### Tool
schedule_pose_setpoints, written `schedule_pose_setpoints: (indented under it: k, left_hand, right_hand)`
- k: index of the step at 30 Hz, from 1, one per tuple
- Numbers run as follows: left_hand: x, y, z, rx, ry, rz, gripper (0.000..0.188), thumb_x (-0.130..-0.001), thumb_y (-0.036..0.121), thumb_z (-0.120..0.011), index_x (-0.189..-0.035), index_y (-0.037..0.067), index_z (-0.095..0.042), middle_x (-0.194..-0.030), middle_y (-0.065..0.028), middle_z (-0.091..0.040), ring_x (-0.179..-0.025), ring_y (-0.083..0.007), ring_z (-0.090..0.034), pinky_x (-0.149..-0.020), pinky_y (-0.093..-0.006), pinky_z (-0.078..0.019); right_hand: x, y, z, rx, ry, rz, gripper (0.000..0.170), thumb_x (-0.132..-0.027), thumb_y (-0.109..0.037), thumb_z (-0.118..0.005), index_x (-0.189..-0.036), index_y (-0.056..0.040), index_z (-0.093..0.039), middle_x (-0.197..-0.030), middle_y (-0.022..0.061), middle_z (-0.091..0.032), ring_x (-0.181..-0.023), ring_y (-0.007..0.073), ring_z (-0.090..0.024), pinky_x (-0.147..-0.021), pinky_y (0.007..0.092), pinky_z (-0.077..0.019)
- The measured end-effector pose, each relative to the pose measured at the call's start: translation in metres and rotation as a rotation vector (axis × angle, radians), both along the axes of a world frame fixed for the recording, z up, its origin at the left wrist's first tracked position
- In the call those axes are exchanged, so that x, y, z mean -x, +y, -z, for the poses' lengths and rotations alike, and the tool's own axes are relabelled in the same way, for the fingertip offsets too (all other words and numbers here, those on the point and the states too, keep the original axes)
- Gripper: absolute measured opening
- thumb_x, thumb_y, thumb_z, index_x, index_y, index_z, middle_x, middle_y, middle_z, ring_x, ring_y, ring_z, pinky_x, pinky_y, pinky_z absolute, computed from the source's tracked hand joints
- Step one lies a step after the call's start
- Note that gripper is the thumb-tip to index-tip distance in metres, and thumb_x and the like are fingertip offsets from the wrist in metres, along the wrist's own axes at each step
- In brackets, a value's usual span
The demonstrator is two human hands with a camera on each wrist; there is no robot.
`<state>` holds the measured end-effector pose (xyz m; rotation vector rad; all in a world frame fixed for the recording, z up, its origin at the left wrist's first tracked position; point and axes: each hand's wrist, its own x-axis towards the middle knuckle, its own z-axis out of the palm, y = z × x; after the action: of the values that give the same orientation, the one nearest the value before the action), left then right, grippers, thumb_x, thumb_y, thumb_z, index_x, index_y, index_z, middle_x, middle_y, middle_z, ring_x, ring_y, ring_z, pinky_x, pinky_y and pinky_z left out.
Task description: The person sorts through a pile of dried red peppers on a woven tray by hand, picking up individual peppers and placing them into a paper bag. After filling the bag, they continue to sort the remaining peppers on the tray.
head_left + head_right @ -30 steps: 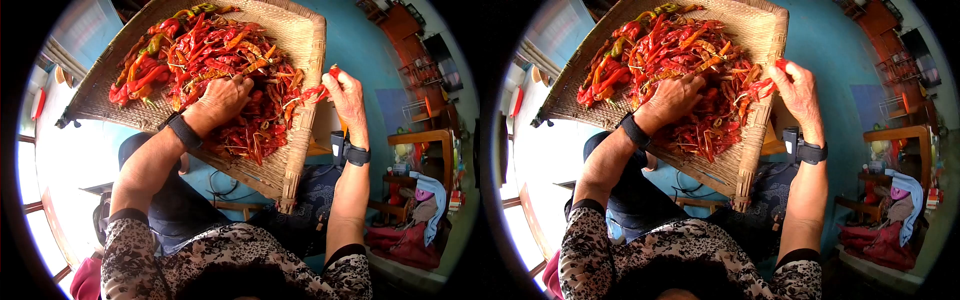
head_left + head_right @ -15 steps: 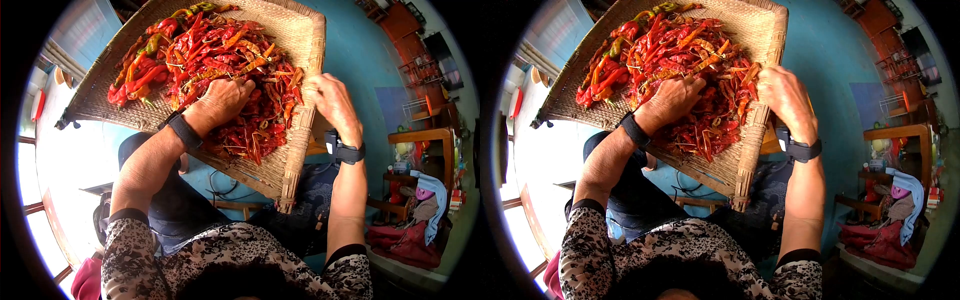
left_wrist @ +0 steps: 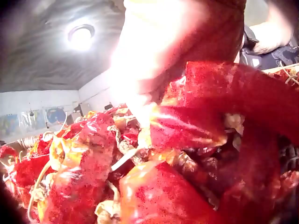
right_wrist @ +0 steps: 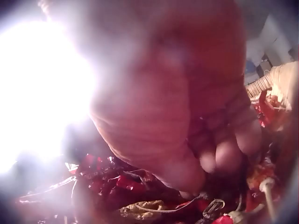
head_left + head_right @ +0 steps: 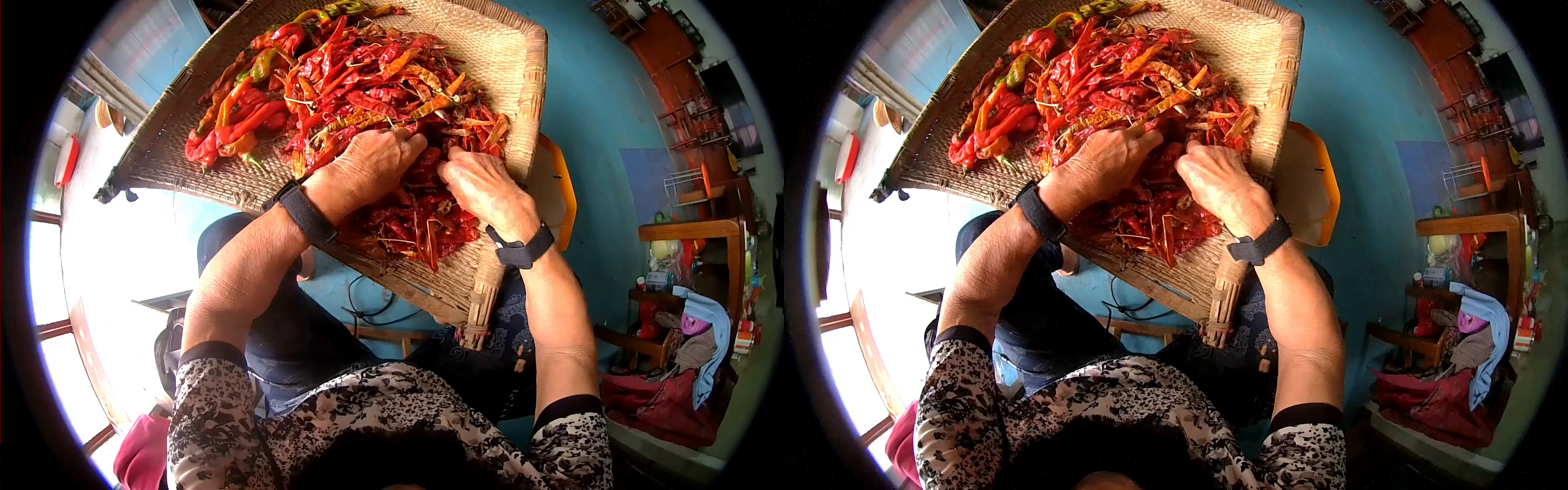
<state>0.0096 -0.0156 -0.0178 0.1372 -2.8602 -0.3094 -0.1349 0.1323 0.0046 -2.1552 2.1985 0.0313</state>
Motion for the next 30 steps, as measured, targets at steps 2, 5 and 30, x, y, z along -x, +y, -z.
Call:
schedule_pose_setpoints:
  k: [2, 5, 30]
  left_hand:
    - [0.0, -0.001, 0.0, -0.015, 0.002, 0.005, 0.034, -0.083, 0.006, -0.058, -0.116, 0.003, -0.054, -0.096, -0.016, -0.06, -0.081, -0.0341, -0.064, -0.069, -0.0407, -0.0534]
    - [-0.002, -0.004, 0.0, 0.066, 0.059, 0.057, 0.037, -0.075, 0.026, -0.072, -0.099, 0.003, -0.055, -0.091, -0.0146, -0.063, -0.081, -0.0307, -0.066, -0.066, -0.0395, -0.0552]
    - [0.001, -0.001, -0.008, 0.039, -0.088, 0.019, 0.03, -0.075, 0.009, -0.068, -0.102, 0.005, -0.056, -0.097, -0.0138, -0.059, -0.082, -0.0331, -0.064, -0.068, -0.0401, -0.0532]
  right_hand:
    - [0.0, 0.0, 0.0, -0.007, 0.04, -0.002, 0.01, -0.085, -0.005, -0.054, -0.079, -0.0021, -0.061, -0.09, 0.0153, -0.058, -0.085, 0.0315, -0.062, -0.074, 0.0436, -0.0507]
    - [0.004, 0.006, 0.002, -0.033, 0.057, 0.033, 0.01, -0.087, -0.008, -0.055, -0.079, -0.0043, -0.059, -0.091, 0.0134, -0.056, -0.086, 0.0292, -0.059, -0.077, 0.0415, -0.048]
    - [0.041, 0.032, -0.046, 0.381, -0.875, 0.324, 0.013, -0.083, 0.002, -0.056, -0.094, -0.0013, -0.063, -0.076, -0.003, -0.056, -0.063, 0.0051, -0.048, -0.054, 0.0205, -0.0399]
